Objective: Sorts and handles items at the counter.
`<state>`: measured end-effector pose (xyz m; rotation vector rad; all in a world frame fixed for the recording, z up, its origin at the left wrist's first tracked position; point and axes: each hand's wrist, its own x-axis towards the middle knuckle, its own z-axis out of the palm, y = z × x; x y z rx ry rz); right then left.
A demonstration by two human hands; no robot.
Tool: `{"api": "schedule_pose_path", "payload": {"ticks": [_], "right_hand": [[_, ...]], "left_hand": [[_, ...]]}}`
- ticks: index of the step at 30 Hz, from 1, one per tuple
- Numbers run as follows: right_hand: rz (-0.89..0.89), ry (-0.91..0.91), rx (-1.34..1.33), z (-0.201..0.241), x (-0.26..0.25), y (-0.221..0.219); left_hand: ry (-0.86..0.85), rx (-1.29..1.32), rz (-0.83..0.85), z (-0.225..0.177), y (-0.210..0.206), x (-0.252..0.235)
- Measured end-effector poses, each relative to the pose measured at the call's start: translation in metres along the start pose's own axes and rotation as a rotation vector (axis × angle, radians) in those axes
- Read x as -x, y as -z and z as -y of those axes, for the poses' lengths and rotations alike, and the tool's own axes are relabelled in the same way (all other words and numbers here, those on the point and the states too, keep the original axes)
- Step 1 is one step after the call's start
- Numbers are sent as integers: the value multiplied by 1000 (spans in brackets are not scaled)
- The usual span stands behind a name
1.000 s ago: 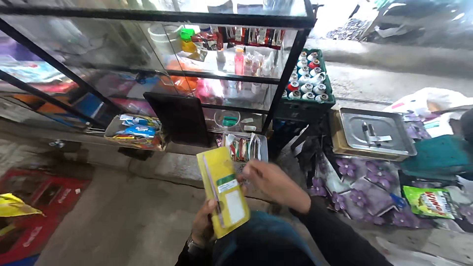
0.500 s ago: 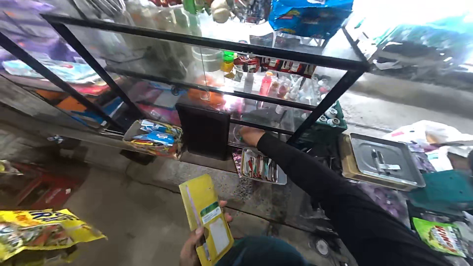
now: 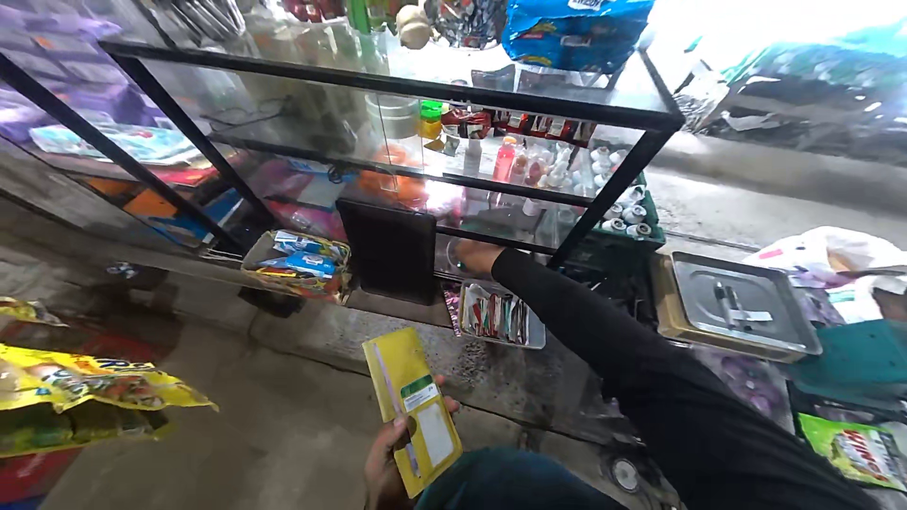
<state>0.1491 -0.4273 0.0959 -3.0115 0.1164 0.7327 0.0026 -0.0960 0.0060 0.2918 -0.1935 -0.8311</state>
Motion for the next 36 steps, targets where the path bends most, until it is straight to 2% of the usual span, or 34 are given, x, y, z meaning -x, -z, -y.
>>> {"api": "schedule_pose_path", "payload": {"ticks": [2,4,6,10,12,14,17,23,28,36], "right_hand": [[-8,-32,-69,0,2,2],[-96,-69,-165,-5,5,-5],[-265,-115,-242,-9,16,-18],[-720,-122,-492,2,55,-58],[-820,-115,-749,7,75,-65],[-827,-157,-1048,13,101,-65],[-725,-141,-1472,16,142,-61],[-760,41,-2008,38,205,-61],[-837,88,-2209,53,225,-69],[-854,74,-2249,53,231,-71]], "left_hand": [[1,13,9,2,1,-1],[4,19,-6,1,-1,1],[0,-2,-20,0,-1,4],[-14,-61,-69,-1,-1,7],[-16,-54,-78,0,-3,4],[-10,-39,-84,2,-6,0],[16,-62,-93,5,-14,-8],[81,-138,-17,13,-25,-23],[98,-192,0,19,-33,-34],[134,-144,17,28,-37,-37]]}}
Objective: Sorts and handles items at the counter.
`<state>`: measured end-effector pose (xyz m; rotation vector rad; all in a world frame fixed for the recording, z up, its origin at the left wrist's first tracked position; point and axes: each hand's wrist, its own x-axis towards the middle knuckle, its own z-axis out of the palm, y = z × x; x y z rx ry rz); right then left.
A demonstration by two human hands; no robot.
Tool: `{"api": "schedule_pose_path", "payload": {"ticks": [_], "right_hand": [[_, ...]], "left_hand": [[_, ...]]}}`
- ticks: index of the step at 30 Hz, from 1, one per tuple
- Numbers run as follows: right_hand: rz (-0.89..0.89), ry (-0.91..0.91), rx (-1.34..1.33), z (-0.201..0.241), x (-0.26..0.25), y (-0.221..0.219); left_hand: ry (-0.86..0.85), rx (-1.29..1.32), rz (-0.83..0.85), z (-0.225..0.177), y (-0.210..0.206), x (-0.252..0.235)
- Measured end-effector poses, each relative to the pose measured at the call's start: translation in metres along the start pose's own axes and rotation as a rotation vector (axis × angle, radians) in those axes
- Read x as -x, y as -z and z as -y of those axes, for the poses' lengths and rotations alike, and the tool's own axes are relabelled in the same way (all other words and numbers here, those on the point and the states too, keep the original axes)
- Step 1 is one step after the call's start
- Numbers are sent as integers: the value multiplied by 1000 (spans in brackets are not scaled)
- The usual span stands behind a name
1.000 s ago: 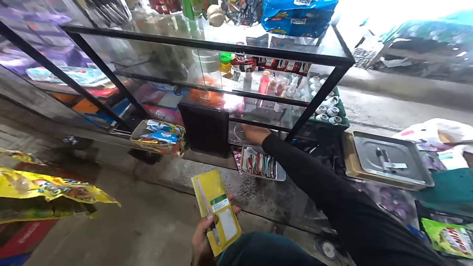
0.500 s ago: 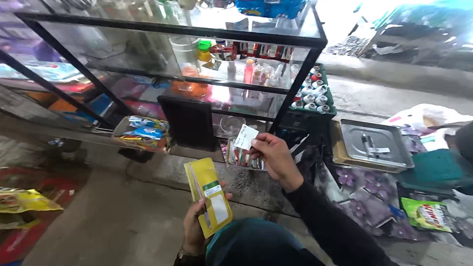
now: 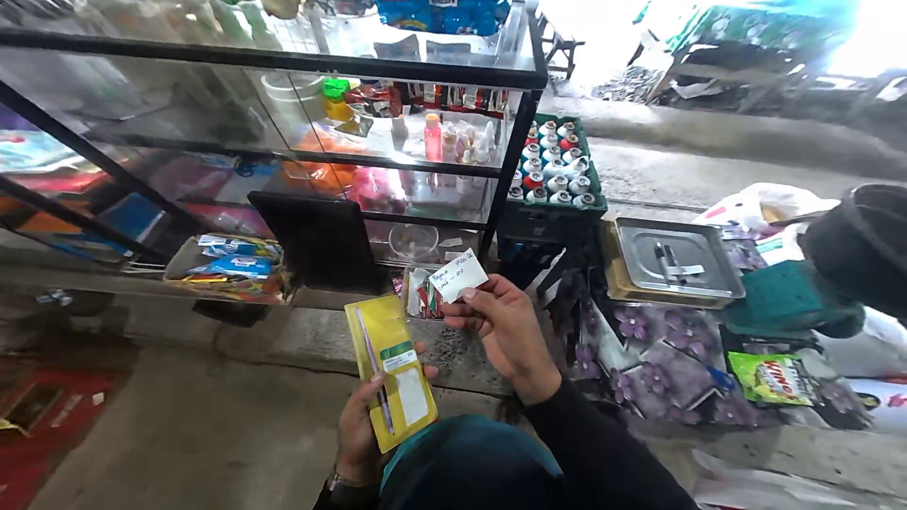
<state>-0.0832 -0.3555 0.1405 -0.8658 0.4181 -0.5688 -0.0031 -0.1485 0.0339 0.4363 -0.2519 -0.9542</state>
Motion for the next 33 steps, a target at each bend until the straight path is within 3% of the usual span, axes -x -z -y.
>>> {"api": "schedule_pose_path", "payload": {"ticks": [33], "right_hand": [[-33,19,-30,0,-12,2]], "left_hand": [[-7,-23,-37,0,1,-2]]}}
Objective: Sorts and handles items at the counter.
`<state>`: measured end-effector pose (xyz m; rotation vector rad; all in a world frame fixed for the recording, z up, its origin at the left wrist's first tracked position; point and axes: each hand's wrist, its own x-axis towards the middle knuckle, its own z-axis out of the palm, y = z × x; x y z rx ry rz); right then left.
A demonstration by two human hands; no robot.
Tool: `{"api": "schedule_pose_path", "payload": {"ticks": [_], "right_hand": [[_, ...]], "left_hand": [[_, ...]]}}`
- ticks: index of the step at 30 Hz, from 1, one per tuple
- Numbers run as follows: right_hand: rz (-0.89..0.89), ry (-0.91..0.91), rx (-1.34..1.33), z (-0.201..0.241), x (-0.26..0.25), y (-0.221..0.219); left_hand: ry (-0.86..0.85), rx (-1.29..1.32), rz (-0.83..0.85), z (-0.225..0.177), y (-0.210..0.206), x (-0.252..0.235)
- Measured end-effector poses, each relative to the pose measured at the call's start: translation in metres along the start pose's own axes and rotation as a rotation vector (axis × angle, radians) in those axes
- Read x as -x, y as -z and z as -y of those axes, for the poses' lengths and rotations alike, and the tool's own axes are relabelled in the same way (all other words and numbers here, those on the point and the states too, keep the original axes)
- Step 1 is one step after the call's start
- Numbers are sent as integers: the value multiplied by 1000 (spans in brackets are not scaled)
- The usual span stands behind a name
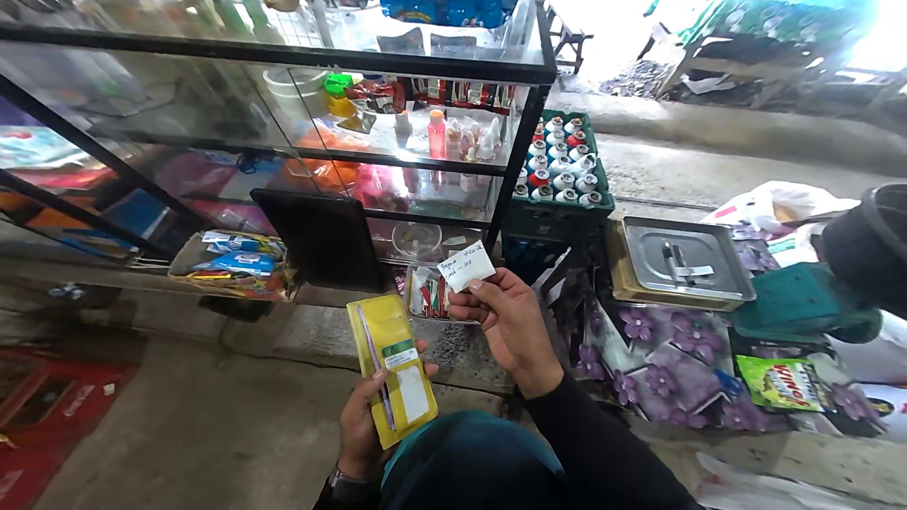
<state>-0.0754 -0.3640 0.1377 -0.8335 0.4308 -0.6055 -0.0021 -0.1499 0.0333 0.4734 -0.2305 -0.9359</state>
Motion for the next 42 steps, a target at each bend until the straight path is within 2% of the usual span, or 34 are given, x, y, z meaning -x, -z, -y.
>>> {"api": "schedule_pose_path", "payload": {"ticks": [28,31,36,39,42], "right_hand": [[-86,25,-30,2,1,14],[-101,116,50,2,0,30],[-278,361,341,5,1,83],[-339,331,411,4,10,121],[-297,243,425,-2,29,136]], "left_hand": [[8,-13,20,2,-1,-2],[-5,-13,20,1,-1,-1],[-23,34,-3,-2,3,4],[-14,32,-20,-3,7,5],[-19,-5,-32,-3,8,7]]}}
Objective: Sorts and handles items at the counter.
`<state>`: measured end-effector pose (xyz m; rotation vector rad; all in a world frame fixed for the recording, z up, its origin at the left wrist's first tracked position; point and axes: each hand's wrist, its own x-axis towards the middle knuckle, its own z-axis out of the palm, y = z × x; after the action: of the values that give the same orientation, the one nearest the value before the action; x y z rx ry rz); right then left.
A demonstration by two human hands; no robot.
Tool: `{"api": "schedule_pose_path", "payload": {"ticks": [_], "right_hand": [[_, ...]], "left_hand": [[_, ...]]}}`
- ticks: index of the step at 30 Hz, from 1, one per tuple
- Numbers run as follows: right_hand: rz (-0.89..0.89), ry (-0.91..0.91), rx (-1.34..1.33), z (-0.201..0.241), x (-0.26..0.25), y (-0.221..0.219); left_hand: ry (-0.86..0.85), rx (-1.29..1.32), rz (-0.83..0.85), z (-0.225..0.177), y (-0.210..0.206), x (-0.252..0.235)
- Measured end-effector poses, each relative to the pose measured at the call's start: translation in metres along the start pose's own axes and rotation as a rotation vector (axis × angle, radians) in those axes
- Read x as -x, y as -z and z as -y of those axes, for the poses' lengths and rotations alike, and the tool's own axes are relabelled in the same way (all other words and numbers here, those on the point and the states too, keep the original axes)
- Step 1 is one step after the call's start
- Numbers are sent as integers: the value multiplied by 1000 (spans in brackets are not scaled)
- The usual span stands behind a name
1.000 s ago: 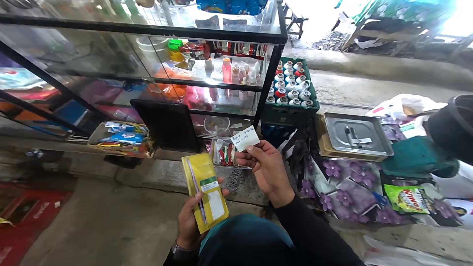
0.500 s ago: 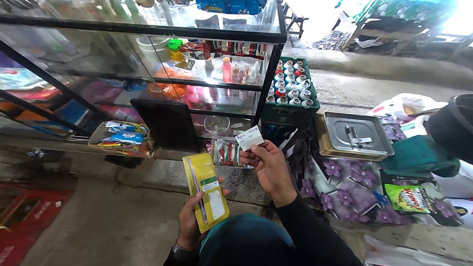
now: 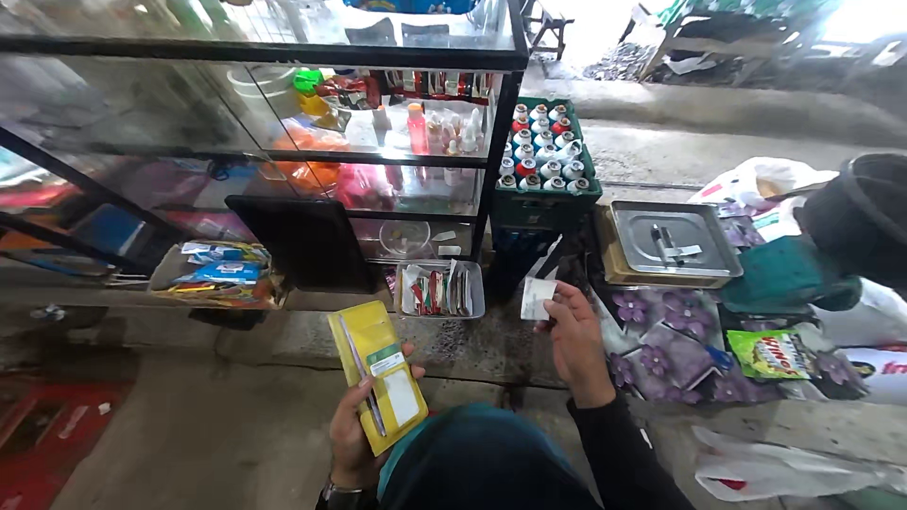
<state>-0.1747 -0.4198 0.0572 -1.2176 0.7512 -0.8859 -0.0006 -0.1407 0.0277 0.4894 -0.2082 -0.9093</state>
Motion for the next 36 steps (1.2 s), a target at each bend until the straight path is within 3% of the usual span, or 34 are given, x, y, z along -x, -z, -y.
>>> {"api": "schedule_pose_path", "payload": {"ticks": [4,8,11,15,19,23,25,29,36], "right_hand": [[3,-52,-8,-6,16,6],[-35,-62,1,-6,19,17],[-44,-41,-2,-4,19,27],[-16,-26,10,1,19,30],[165,10,83,7,29,13],[378,32,80,12,41,-11],[511,93,193,13,41,-20],[688,227,343,15,42,-44],[1001,78,158,-13,57,-123]], "left_hand": [[15,-234,-83,-7,-3,1],[94,-1135,-122,-33,-22,-19],[12,-1800,-182,-42,-52,-63],[-137,-2127,-183,-27,-51,-128],[-241,-2075,-49,-11,-67,-123],[-305,-1556,170,15,-100,-62],[-302,-1444,207,24,-104,-45],[-345,-1501,-27,19,-97,-21],[-435,-1083,-463,-8,-58,46]]}}
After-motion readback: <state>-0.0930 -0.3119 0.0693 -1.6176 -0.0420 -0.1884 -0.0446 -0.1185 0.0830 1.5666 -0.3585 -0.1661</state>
